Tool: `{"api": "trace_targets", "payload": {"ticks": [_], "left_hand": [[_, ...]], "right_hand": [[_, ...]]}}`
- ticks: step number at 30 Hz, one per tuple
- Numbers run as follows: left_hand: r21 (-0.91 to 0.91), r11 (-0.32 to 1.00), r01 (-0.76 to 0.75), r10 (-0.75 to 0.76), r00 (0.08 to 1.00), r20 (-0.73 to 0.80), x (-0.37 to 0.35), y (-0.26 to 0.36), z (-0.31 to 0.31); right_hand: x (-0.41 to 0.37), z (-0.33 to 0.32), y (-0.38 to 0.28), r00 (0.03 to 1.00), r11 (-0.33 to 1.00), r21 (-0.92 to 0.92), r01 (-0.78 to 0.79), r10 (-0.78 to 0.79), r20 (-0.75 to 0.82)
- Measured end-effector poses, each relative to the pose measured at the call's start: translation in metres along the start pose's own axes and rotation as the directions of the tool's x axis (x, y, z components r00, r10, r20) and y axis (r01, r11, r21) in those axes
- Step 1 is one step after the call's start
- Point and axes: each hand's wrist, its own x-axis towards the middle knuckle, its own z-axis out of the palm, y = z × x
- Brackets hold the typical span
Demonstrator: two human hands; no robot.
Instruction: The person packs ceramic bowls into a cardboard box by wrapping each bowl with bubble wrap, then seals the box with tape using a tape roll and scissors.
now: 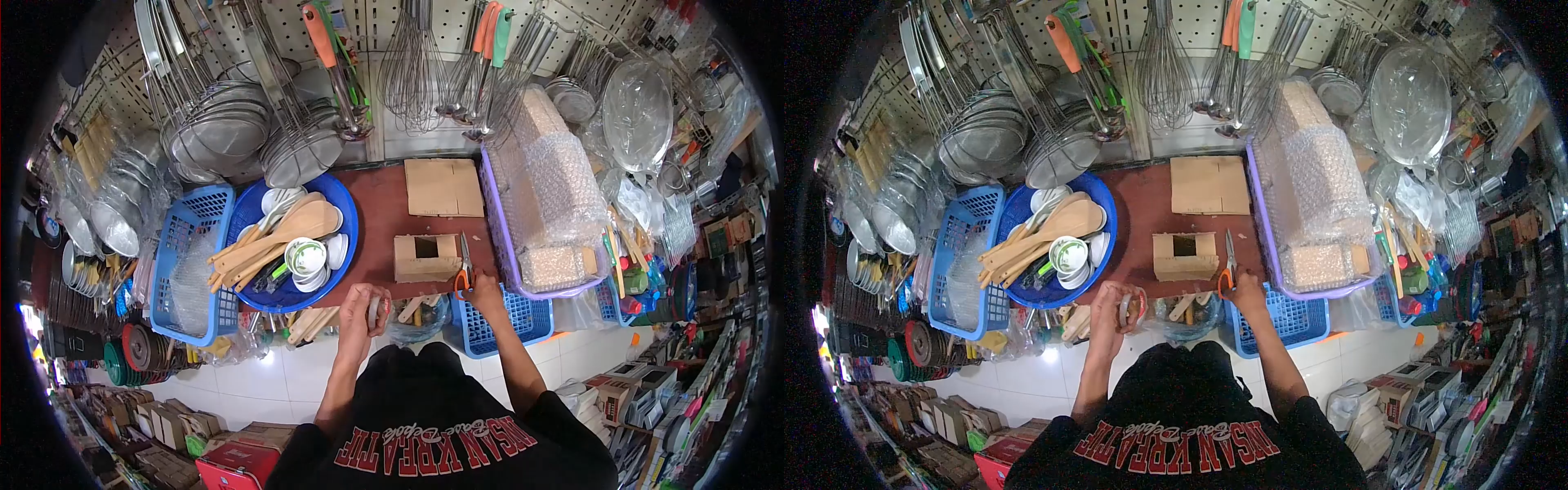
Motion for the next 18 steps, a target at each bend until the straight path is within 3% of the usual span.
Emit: {"api": "trace_targets", "payload": {"ticks": [2, 5, 8, 11, 12, 15, 18], "left_hand": [[-0.008, 1.000, 0.007, -0.008, 1.000, -0.004, 0.000, -0.001, -0.001], [-0.001, 1.000, 0.006, -0.006, 1.000, 0.002, 0.002, -0.003, -0.004], [-0.014, 1.000, 0.011, -0.011, 1.000, 0.001, 0.004, -0.003, -0.004], [-0.024, 1.000, 0.014, -0.014, 1.000, -0.013, 0.004, -0.001, -0.005], [-0.024, 1.000, 0.014, -0.014, 1.000, -0.016, 0.005, -0.001, -0.005], [-0.008, 1.000, 0.005, -0.005, 1.000, -0.013, 0.007, -0.001, -0.006], [-0.017, 1.000, 0.021, -0.021, 1.000, -0.003, 0.009, 0.000, -0.004]], "right_hand": [[0.004, 0.008, 0.011, 0.999, 0.998, 0.064, -0.018, 0.016, 0.033], [-0.002, -0.012, -0.004, 0.914, 0.857, 0.391, -0.336, 0.196, 0.356], [-0.032, -0.001, 0.000, 0.995, 0.888, 0.449, -0.101, 0.099, 0.028], [-0.068, -0.015, -0.019, 0.991, 0.868, 0.496, 0.005, 0.061, -0.118], [-0.080, -0.023, -0.023, 0.991, 0.889, 0.451, 0.077, -0.019, -0.133], [-0.110, -0.057, -0.043, 0.996, 0.880, 0.468, 0.076, -0.048, -0.071], [-0.125, -0.083, -0.063, 0.938, 0.917, 0.219, 0.334, -0.300, -0.174]]}}
